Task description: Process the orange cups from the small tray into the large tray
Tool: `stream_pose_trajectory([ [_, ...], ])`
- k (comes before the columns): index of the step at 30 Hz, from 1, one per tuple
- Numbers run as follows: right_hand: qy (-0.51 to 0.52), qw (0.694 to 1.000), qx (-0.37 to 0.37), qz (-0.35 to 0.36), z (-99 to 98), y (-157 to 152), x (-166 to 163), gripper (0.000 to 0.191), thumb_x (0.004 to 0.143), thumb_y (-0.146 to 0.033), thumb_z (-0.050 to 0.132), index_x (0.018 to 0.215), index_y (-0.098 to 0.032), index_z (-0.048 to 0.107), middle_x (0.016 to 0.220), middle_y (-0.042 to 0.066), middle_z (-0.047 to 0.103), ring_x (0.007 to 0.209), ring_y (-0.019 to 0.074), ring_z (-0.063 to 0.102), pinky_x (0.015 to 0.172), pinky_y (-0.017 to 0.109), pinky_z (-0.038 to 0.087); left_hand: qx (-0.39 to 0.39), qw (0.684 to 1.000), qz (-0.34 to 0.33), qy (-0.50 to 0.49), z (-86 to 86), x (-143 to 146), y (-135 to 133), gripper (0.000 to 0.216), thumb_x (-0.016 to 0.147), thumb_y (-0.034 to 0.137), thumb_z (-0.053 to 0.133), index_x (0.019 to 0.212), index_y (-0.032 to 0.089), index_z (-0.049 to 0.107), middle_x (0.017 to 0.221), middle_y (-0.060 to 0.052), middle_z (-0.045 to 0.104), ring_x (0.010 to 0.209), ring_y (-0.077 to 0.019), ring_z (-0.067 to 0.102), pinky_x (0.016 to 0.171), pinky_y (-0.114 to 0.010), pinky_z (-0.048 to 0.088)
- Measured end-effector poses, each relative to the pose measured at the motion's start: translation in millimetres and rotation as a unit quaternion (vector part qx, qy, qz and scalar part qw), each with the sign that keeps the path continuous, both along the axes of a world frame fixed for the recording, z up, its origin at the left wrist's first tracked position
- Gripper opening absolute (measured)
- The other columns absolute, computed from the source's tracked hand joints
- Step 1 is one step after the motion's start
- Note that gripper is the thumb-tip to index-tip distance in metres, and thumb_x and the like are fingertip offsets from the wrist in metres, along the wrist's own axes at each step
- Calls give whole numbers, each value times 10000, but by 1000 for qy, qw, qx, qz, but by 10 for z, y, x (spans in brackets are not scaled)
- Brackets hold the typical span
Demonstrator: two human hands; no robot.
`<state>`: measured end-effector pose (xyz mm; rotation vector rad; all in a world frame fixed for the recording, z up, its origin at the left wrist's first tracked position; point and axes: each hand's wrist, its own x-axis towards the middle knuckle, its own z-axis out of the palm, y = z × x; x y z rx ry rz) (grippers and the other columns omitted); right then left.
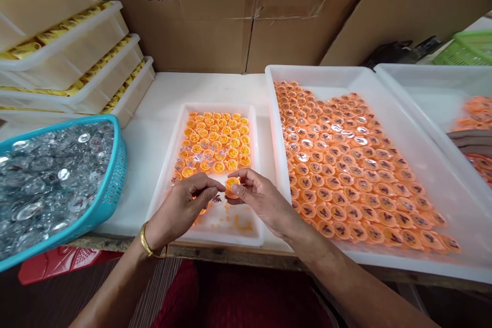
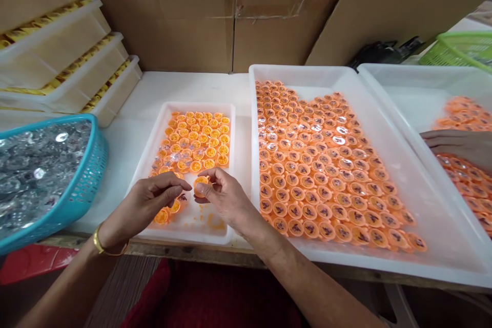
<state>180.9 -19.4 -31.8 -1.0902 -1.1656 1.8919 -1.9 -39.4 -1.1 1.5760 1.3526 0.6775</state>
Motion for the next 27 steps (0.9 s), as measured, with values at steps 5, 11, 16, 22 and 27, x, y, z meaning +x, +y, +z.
stream_pose_trajectory([
  [5,-49,996,71,26,-50,-4,1,356,744,-325,701,1053,-227,553,852,-14,558,801,129,582,778,314,504,48,999,-22,6,-11,3,-17,236,878,230,491,1016,211,682,766,-14,612,675,-120,536,615,-251,423],
  [11,-144,980,134,10,-59,-23,22,276,755,-250,664,1018,-243,577,776,-40,520,702,104,503,672,255,441,58,997,-14,52,-104,-99,-40,247,874,214,488,1015,230,691,734,-5,587,691,-122,544,656,-263,421],
  [16,-147,982,119,-1,-36,-19,26,296,760,-247,648,1044,-236,564,887,-11,576,780,121,542,734,282,463,-27,997,72,-20,-95,-102,-73,239,855,282,527,1044,193,644,792,-18,643,668,-113,569,578,-231,437],
  [22,-41,998,41,29,-3,-9,20,313,752,-262,663,1033,-226,528,902,-1,598,829,141,613,815,339,503,-73,987,66,-127,-81,19,10,157,822,304,585,893,176,641,669,23,586,557,-88,508,526,-219,431],
  [27,-40,997,62,32,-33,-8,23,316,774,-246,650,1067,-225,533,995,19,605,884,137,603,845,329,500,54,998,-29,-3,-96,39,37,221,869,201,519,1029,227,670,770,-3,580,686,-117,531,639,-259,437],
])
